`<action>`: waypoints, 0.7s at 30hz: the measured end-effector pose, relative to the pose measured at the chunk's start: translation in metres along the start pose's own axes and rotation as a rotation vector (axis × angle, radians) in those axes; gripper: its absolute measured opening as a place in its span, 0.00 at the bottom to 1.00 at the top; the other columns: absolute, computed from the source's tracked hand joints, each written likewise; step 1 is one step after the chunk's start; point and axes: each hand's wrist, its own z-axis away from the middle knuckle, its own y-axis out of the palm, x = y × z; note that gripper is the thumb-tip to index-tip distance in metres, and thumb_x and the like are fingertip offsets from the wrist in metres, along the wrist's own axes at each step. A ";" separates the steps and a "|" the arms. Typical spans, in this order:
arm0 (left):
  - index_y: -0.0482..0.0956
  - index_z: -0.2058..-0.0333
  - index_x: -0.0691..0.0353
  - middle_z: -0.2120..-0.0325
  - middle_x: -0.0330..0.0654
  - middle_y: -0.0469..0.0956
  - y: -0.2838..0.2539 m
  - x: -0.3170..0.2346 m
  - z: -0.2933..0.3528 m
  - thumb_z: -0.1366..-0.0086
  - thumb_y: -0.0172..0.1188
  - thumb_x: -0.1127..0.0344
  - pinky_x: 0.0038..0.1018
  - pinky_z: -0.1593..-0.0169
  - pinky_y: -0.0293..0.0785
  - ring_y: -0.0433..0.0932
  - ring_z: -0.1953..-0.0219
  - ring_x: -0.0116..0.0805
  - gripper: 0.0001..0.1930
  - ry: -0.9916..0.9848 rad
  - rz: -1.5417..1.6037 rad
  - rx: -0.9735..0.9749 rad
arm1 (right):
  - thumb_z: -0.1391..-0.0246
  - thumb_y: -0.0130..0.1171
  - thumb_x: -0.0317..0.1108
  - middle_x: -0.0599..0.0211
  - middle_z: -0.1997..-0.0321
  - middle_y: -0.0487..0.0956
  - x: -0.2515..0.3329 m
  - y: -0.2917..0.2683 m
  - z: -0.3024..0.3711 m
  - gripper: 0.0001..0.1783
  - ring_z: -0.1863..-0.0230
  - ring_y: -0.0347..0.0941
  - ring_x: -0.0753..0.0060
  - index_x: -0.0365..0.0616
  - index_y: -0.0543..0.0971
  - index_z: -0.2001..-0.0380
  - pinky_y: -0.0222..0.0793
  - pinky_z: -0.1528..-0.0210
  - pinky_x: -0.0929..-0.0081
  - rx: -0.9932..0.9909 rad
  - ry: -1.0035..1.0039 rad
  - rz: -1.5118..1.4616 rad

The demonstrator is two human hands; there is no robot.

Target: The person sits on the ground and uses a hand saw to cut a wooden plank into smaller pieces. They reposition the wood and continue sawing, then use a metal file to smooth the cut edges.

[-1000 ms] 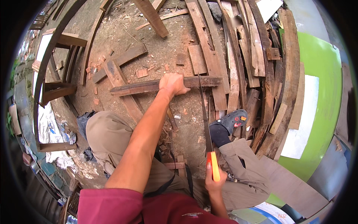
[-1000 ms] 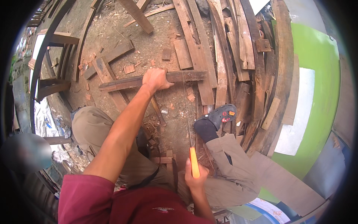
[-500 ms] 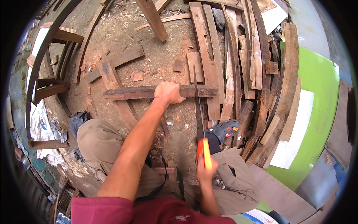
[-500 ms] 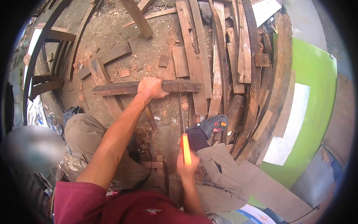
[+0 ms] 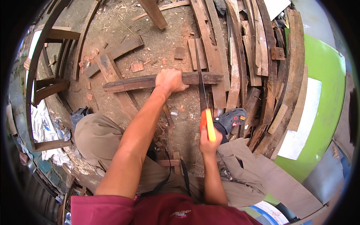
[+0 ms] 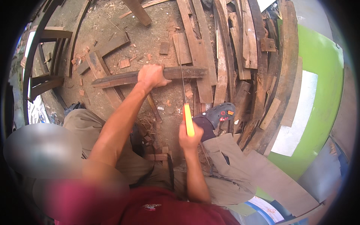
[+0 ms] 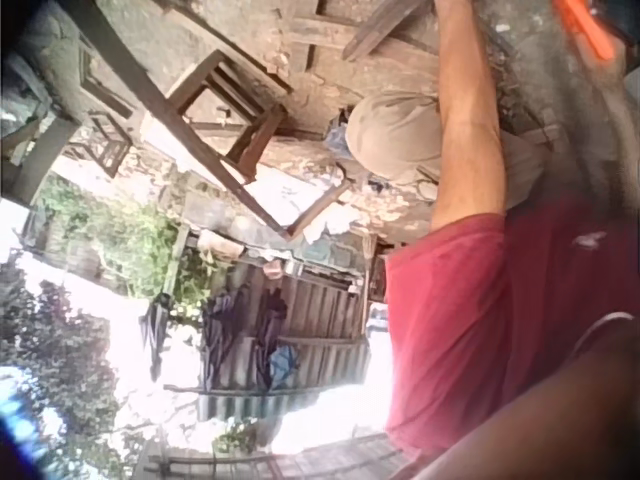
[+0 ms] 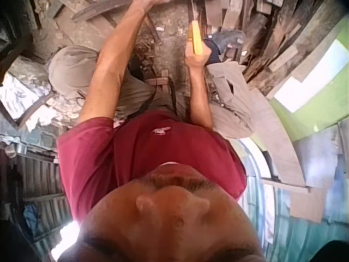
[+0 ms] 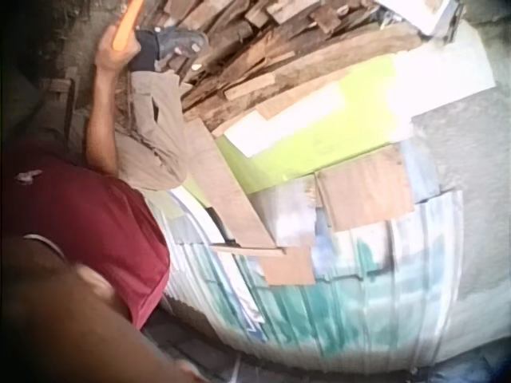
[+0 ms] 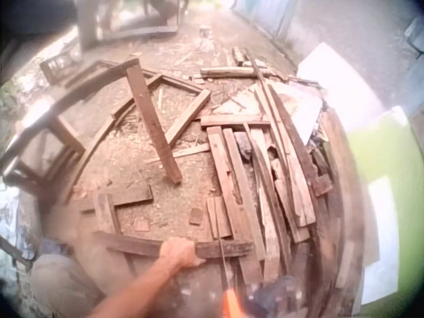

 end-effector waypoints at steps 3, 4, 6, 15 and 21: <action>0.88 0.67 0.61 0.64 0.51 0.86 -0.002 -0.003 -0.003 0.50 0.70 0.36 0.38 0.54 0.83 0.86 0.59 0.47 0.29 0.031 -0.015 -0.001 | 0.45 0.62 0.28 0.59 0.86 0.72 0.025 0.046 -0.062 0.10 0.84 0.67 0.75 0.34 0.77 0.77 0.63 0.79 0.68 -0.071 0.023 -0.064; 0.88 0.66 0.61 0.64 0.51 0.86 0.001 0.003 0.000 0.50 0.70 0.36 0.38 0.54 0.83 0.86 0.60 0.47 0.29 0.040 -0.022 -0.010 | 0.45 0.62 0.28 0.59 0.85 0.72 0.028 0.045 -0.060 0.10 0.84 0.67 0.75 0.34 0.77 0.77 0.63 0.79 0.68 -0.058 0.026 -0.057; 0.88 0.66 0.61 0.64 0.50 0.86 0.006 0.009 -0.002 0.50 0.70 0.37 0.38 0.54 0.83 0.86 0.60 0.47 0.29 0.047 -0.011 -0.059 | 0.46 0.60 0.27 0.60 0.85 0.72 0.002 0.007 0.001 0.09 0.83 0.70 0.73 0.35 0.77 0.77 0.65 0.77 0.70 0.053 0.022 -0.051; 0.85 0.61 0.60 0.66 0.51 0.86 0.005 0.001 -0.004 0.51 0.70 0.37 0.41 0.54 0.82 0.86 0.60 0.50 0.31 0.027 -0.010 -0.002 | 0.45 0.61 0.28 0.63 0.87 0.69 0.017 0.018 -0.051 0.13 0.83 0.66 0.79 0.34 0.74 0.81 0.61 0.79 0.70 -0.027 0.046 -0.051; 0.87 0.63 0.61 0.65 0.50 0.86 -0.003 0.008 -0.005 0.50 0.70 0.36 0.39 0.55 0.83 0.86 0.60 0.49 0.31 -0.009 -0.017 -0.009 | 0.49 0.60 0.25 0.59 0.87 0.72 0.014 -0.029 0.075 0.07 0.85 0.72 0.68 0.35 0.78 0.79 0.67 0.79 0.67 0.012 0.011 0.014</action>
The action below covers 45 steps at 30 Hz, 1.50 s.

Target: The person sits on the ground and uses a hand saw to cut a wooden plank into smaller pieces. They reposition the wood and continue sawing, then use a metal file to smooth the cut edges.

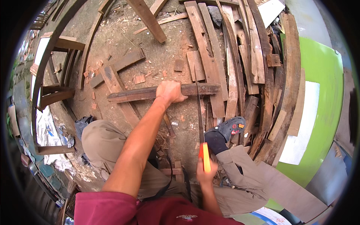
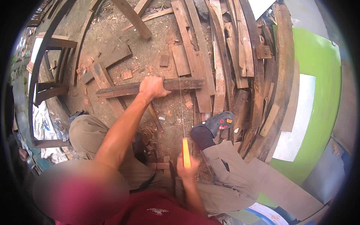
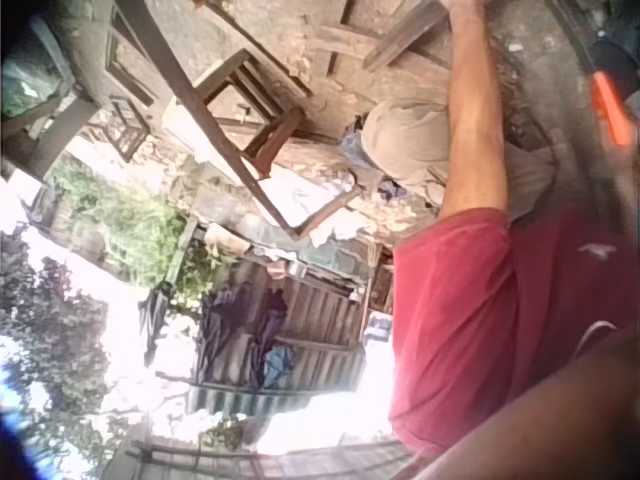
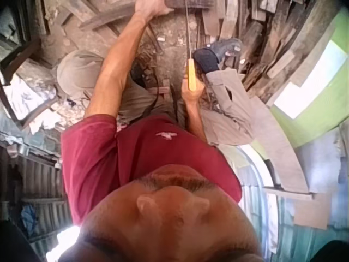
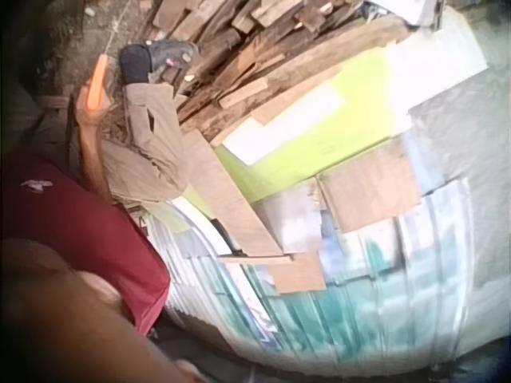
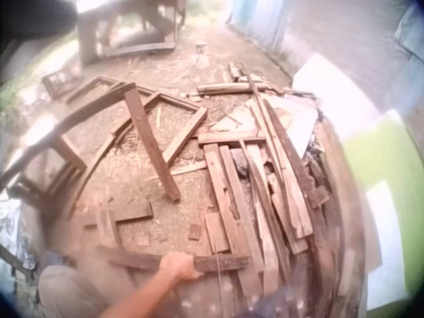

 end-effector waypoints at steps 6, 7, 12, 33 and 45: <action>0.88 0.66 0.61 0.65 0.51 0.86 0.005 -0.006 0.000 0.50 0.70 0.36 0.38 0.54 0.82 0.86 0.60 0.48 0.30 0.025 0.005 -0.010 | 0.45 0.57 0.25 0.63 0.87 0.69 -0.002 0.021 -0.075 0.11 0.84 0.65 0.76 0.34 0.75 0.80 0.61 0.80 0.70 0.020 -0.041 -0.023; 0.88 0.66 0.61 0.65 0.51 0.86 0.004 -0.008 0.003 0.50 0.70 0.36 0.38 0.54 0.82 0.86 0.60 0.48 0.30 0.026 0.007 0.026 | 0.44 0.59 0.26 0.66 0.88 0.66 0.009 0.043 -0.116 0.13 0.84 0.60 0.79 0.36 0.71 0.81 0.58 0.80 0.69 -0.029 0.022 -0.064; 0.86 0.63 0.61 0.64 0.50 0.86 -0.003 -0.002 0.002 0.50 0.70 0.38 0.39 0.54 0.82 0.86 0.60 0.48 0.29 0.004 0.025 0.013 | 0.47 0.61 0.27 0.59 0.86 0.70 -0.012 0.038 -0.072 0.11 0.84 0.66 0.74 0.37 0.75 0.80 0.62 0.79 0.68 0.024 -0.050 -0.038; 0.84 0.62 0.61 0.67 0.53 0.85 0.021 -0.004 0.005 0.52 0.70 0.38 0.40 0.56 0.82 0.86 0.63 0.50 0.31 0.070 0.017 -0.056 | 0.48 0.58 0.22 0.58 0.86 0.73 0.000 -0.003 -0.031 0.05 0.83 0.72 0.74 0.32 0.79 0.75 0.65 0.79 0.67 0.006 -0.053 0.084; 0.85 0.62 0.60 0.68 0.52 0.86 0.016 -0.002 0.005 0.52 0.71 0.38 0.40 0.57 0.82 0.86 0.63 0.50 0.30 0.065 0.032 -0.049 | 0.46 0.56 0.24 0.70 0.83 0.75 0.000 -0.037 0.042 0.08 0.83 0.68 0.81 0.33 0.78 0.78 0.65 0.77 0.76 0.006 0.115 -0.117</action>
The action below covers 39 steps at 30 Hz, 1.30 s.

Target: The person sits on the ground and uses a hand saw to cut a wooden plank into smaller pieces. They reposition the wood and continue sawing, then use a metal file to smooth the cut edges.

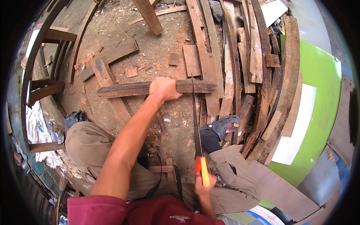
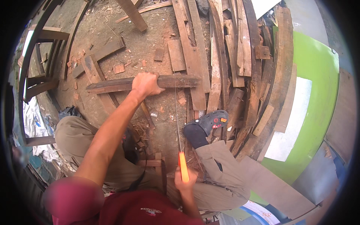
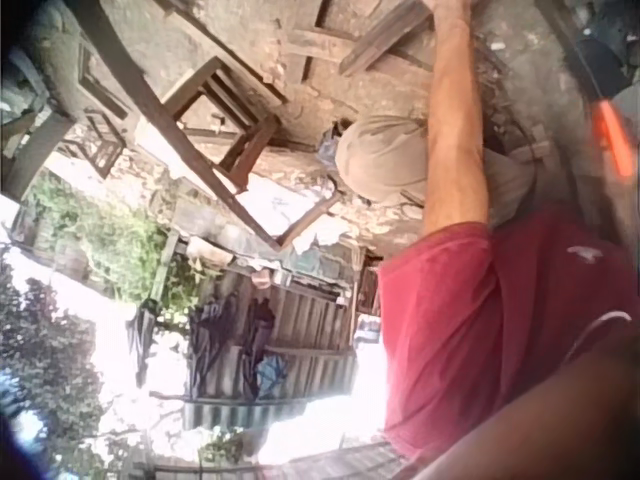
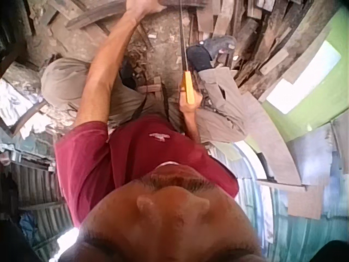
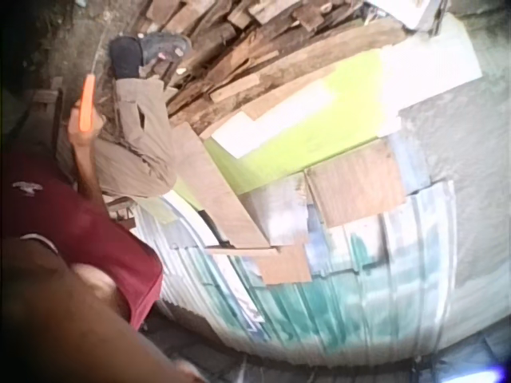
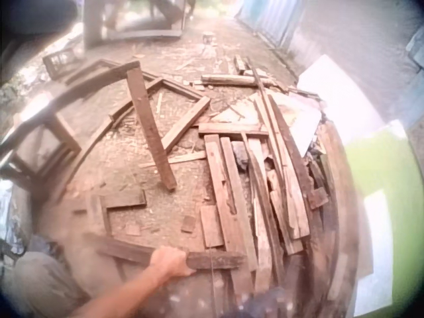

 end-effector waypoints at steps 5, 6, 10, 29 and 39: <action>0.86 0.65 0.61 0.68 0.51 0.86 -0.002 -0.004 0.000 0.52 0.70 0.38 0.40 0.57 0.83 0.86 0.63 0.49 0.29 0.018 -0.002 0.006 | 0.43 0.60 0.31 0.63 0.88 0.64 0.026 0.106 -0.185 0.16 0.83 0.60 0.78 0.35 0.71 0.82 0.59 0.79 0.67 -0.055 -0.076 0.070; 0.86 0.66 0.61 0.68 0.51 0.86 -0.004 -0.006 -0.001 0.51 0.70 0.38 0.39 0.57 0.83 0.86 0.63 0.48 0.29 0.028 -0.009 0.004 | 0.42 0.60 0.31 0.63 0.88 0.64 0.011 0.111 -0.187 0.17 0.83 0.60 0.79 0.35 0.71 0.82 0.58 0.79 0.67 -0.079 -0.148 0.075; 0.86 0.66 0.60 0.68 0.51 0.86 -0.004 0.005 0.003 0.51 0.69 0.38 0.40 0.57 0.83 0.86 0.63 0.48 0.28 -0.015 0.002 0.043 | 0.48 0.59 0.24 0.56 0.80 0.78 0.009 0.023 -0.055 0.07 0.76 0.77 0.73 0.31 0.81 0.68 0.72 0.70 0.70 0.084 0.010 0.146; 0.85 0.60 0.60 0.65 0.52 0.86 -0.002 -0.005 -0.002 0.52 0.70 0.36 0.40 0.55 0.82 0.86 0.61 0.49 0.32 -0.002 -0.037 0.021 | 0.49 0.58 0.24 0.56 0.88 0.71 -0.022 0.035 -0.070 0.06 0.86 0.73 0.63 0.33 0.80 0.76 0.67 0.79 0.66 -0.057 -0.229 0.110; 0.87 0.60 0.63 0.64 0.54 0.86 -0.044 0.015 -0.036 0.52 0.70 0.34 0.40 0.53 0.81 0.85 0.58 0.51 0.35 -0.234 0.031 -0.135 | 0.50 0.63 0.27 0.55 0.83 0.77 -0.028 0.096 -0.186 0.05 0.81 0.79 0.61 0.35 0.82 0.72 0.72 0.75 0.68 0.006 -0.354 0.023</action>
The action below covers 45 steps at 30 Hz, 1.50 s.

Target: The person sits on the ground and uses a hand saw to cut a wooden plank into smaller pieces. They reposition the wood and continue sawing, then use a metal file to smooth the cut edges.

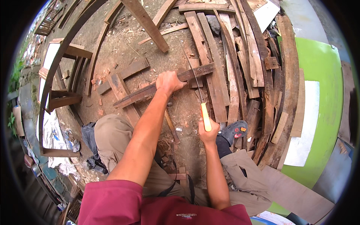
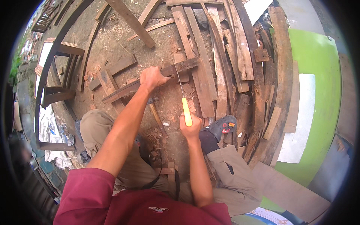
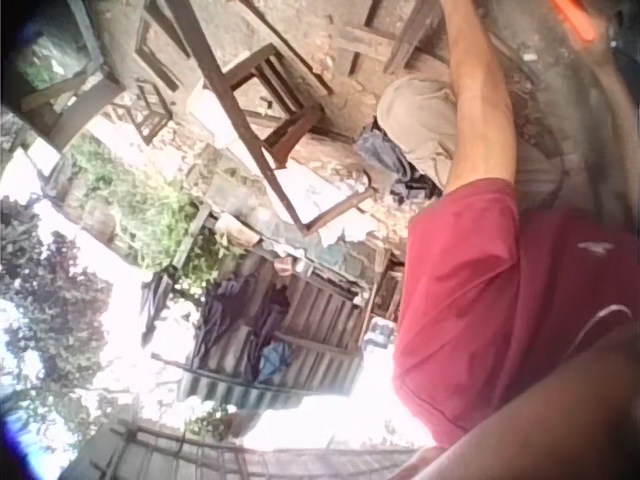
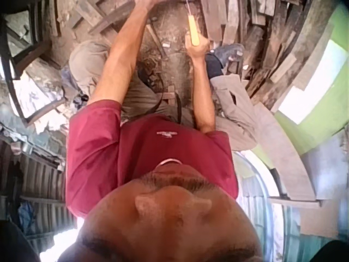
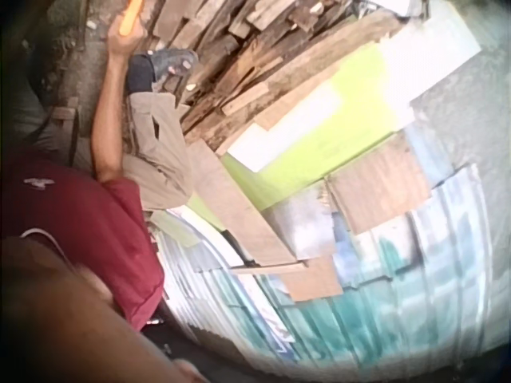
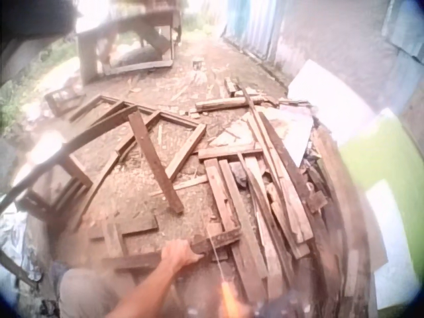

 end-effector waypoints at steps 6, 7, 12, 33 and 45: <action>0.87 0.61 0.66 0.62 0.55 0.85 -0.014 -0.004 0.006 0.52 0.70 0.33 0.40 0.51 0.81 0.85 0.57 0.52 0.36 0.040 0.033 0.010 | 0.39 0.65 0.42 0.64 0.82 0.74 -0.023 -0.011 -0.001 0.18 0.78 0.68 0.77 0.34 0.80 0.71 0.66 0.73 0.70 0.029 0.092 -0.090; 0.87 0.61 0.67 0.61 0.55 0.85 -0.021 -0.003 0.004 0.51 0.69 0.32 0.38 0.51 0.81 0.85 0.57 0.52 0.37 0.048 0.022 0.004 | 0.39 0.65 0.42 0.64 0.82 0.74 -0.024 -0.015 0.004 0.19 0.78 0.69 0.77 0.34 0.80 0.71 0.66 0.73 0.70 0.045 0.109 -0.084; 0.84 0.56 0.71 0.53 0.59 0.82 -0.004 0.026 -0.003 0.58 0.73 0.36 0.41 0.43 0.76 0.82 0.49 0.53 0.42 0.107 0.079 0.172 | 0.37 0.64 0.44 0.63 0.81 0.75 0.005 -0.009 0.033 0.20 0.77 0.70 0.76 0.34 0.80 0.69 0.67 0.72 0.69 0.040 0.134 -0.113; 0.88 0.68 0.64 0.68 0.56 0.85 0.027 0.038 0.034 0.30 0.41 0.31 0.43 0.55 0.79 0.85 0.60 0.54 0.40 0.024 -0.021 -0.205 | 0.37 0.63 0.46 0.54 0.80 0.76 0.068 0.017 0.036 0.21 0.77 0.74 0.61 0.33 0.80 0.65 0.70 0.69 0.64 -0.067 0.158 -0.028; 0.88 0.71 0.63 0.68 0.58 0.84 0.019 0.034 0.020 0.30 0.43 0.38 0.42 0.54 0.80 0.85 0.61 0.55 0.35 -0.022 0.024 -0.142 | 0.39 0.64 0.38 0.54 0.81 0.77 0.066 0.032 0.037 0.14 0.82 0.75 0.63 0.35 0.80 0.69 0.69 0.75 0.65 -0.065 0.166 -0.031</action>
